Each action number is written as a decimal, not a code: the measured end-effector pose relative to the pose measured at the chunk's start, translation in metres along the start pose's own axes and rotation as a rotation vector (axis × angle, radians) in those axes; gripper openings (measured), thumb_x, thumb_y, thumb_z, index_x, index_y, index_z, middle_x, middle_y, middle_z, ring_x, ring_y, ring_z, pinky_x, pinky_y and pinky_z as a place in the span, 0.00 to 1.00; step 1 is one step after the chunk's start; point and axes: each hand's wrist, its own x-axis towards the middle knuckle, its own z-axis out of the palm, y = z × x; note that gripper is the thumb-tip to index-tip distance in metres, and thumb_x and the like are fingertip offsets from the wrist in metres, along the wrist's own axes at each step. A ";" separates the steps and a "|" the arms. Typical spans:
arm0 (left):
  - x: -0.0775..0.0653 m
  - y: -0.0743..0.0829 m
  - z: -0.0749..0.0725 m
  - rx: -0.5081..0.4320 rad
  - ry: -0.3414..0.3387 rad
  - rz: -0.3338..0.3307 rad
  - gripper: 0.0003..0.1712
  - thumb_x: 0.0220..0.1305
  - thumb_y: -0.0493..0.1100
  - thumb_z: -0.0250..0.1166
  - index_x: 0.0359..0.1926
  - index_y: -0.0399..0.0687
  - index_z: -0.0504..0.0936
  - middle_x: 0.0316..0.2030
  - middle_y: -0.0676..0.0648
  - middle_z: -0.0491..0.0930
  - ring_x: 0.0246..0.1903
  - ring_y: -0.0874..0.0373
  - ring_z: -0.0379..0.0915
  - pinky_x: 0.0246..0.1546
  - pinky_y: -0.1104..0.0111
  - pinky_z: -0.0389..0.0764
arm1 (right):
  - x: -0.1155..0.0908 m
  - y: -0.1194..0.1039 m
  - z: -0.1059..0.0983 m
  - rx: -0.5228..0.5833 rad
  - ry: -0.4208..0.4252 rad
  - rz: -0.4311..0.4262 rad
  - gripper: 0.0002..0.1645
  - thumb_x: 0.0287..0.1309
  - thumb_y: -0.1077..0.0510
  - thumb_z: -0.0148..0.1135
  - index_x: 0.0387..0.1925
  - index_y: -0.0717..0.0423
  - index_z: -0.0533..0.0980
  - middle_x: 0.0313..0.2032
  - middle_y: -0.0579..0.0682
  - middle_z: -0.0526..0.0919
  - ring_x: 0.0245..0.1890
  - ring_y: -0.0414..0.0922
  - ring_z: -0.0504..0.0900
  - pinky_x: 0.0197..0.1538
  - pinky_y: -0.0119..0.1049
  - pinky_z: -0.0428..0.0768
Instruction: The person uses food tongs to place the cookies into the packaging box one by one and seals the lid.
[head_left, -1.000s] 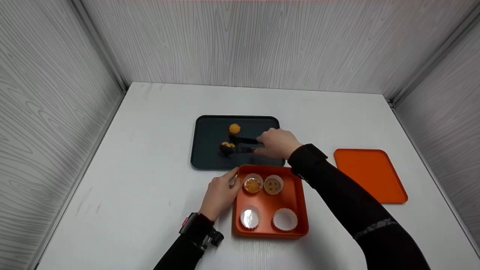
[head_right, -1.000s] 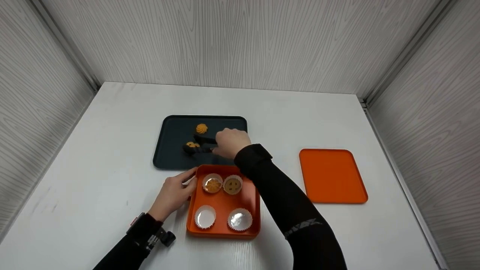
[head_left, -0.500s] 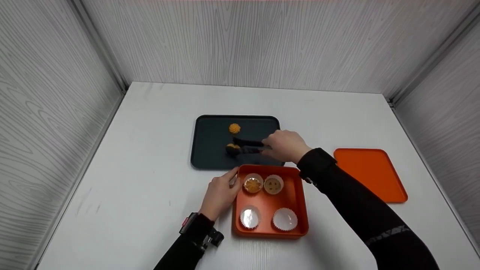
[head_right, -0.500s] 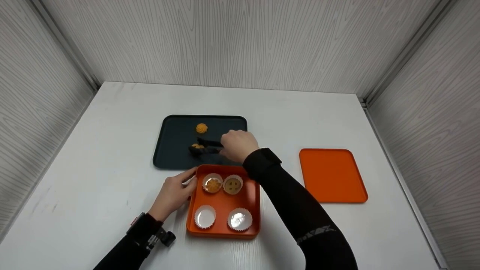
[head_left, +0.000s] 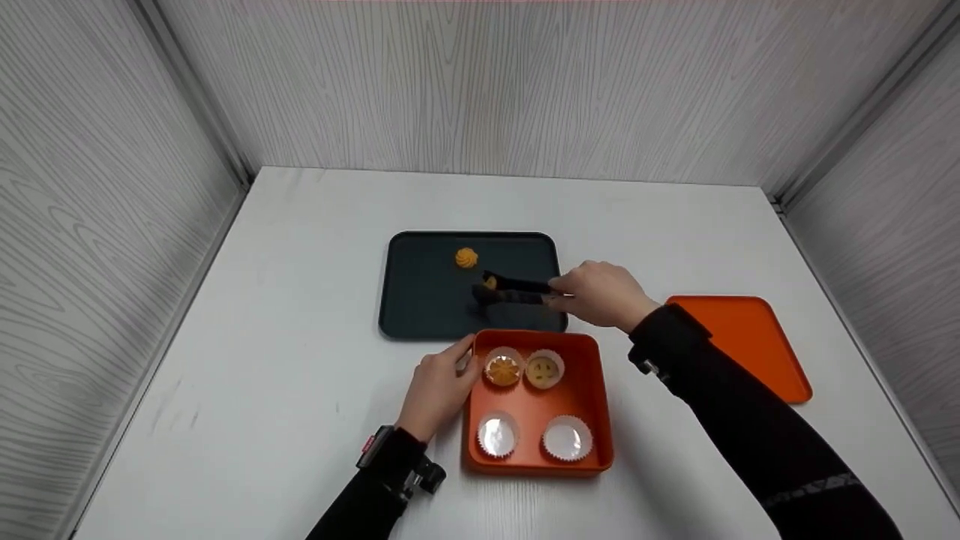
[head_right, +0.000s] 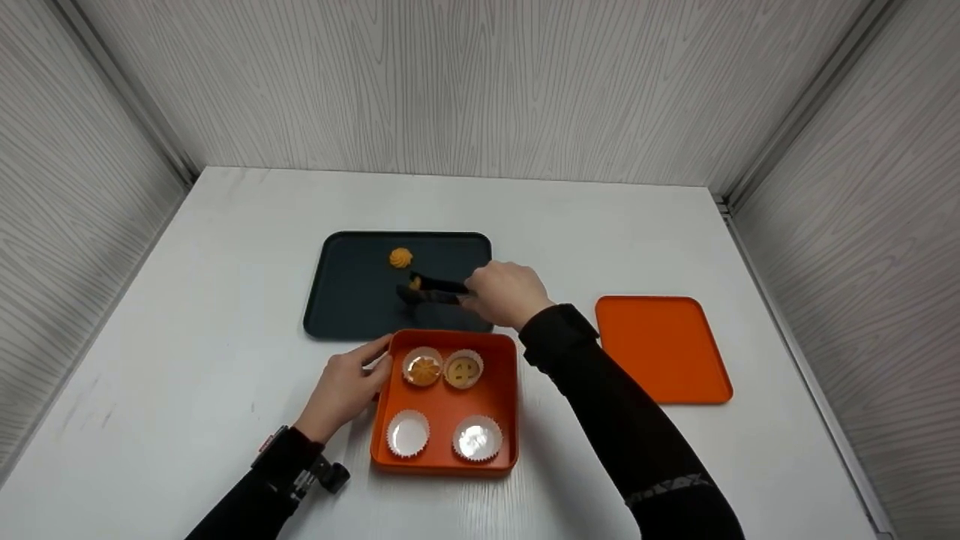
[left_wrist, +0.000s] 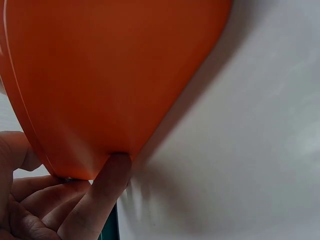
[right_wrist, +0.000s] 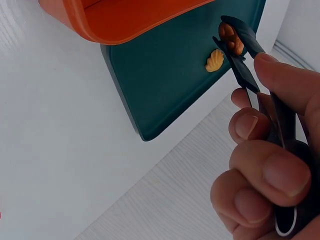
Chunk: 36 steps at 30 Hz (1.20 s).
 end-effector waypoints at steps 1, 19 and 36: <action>0.000 0.000 0.000 0.002 0.002 0.002 0.27 0.73 0.45 0.61 0.69 0.43 0.76 0.61 0.39 0.81 0.57 0.47 0.80 0.59 0.53 0.79 | -0.003 0.002 0.000 0.016 0.011 -0.007 0.07 0.67 0.53 0.67 0.36 0.51 0.86 0.22 0.47 0.83 0.24 0.44 0.78 0.26 0.38 0.77; -0.001 0.001 0.001 0.015 0.008 0.014 0.26 0.73 0.45 0.61 0.69 0.44 0.77 0.59 0.39 0.82 0.38 0.53 0.80 0.47 0.58 0.81 | -0.106 0.023 -0.020 0.203 0.068 -0.011 0.16 0.64 0.56 0.70 0.54 0.50 0.85 0.36 0.43 0.89 0.24 0.36 0.73 0.26 0.30 0.71; 0.001 0.001 0.001 0.026 0.024 0.017 0.26 0.72 0.43 0.61 0.68 0.44 0.77 0.60 0.40 0.81 0.51 0.52 0.82 0.58 0.53 0.80 | -0.185 0.015 -0.026 0.166 -0.021 -0.176 0.13 0.58 0.54 0.74 0.46 0.43 0.86 0.27 0.30 0.79 0.21 0.27 0.65 0.21 0.24 0.67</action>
